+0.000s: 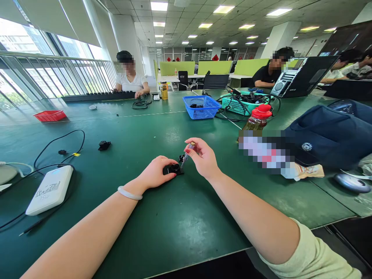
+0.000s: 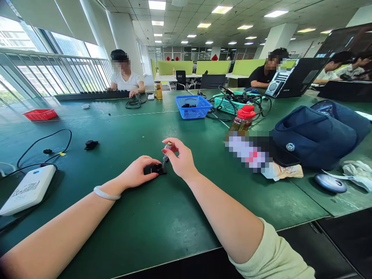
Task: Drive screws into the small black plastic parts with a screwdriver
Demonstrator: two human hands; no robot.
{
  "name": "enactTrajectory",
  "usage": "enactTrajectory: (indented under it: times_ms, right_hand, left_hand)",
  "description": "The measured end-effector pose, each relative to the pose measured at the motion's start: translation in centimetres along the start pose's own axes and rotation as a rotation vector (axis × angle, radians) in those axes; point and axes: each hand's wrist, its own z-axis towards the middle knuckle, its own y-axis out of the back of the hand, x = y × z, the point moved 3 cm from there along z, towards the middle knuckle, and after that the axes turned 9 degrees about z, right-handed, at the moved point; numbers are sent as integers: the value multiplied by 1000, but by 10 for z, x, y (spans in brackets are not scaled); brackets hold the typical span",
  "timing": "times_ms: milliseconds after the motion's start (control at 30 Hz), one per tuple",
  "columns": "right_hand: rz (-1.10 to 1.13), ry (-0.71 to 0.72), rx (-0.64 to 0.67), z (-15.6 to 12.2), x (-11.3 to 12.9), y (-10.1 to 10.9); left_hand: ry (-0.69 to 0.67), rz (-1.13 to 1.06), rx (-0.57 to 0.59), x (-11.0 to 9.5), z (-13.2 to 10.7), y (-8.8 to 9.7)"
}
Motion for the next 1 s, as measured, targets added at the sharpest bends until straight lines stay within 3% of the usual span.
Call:
enactTrajectory:
  times_ms: [433, 633, 1000]
  right_hand:
    - [-163, -15, -37, 1, 2, -5]
    - [-2, 33, -65, 0, 3, 0]
    - [-166, 199, 56, -11, 13, -17]
  left_hand:
    - [17, -11, 9, 7, -3, -2]
    - [-2, 2, 9, 3, -2, 0]
    - [-27, 8, -31, 9, -1, -5]
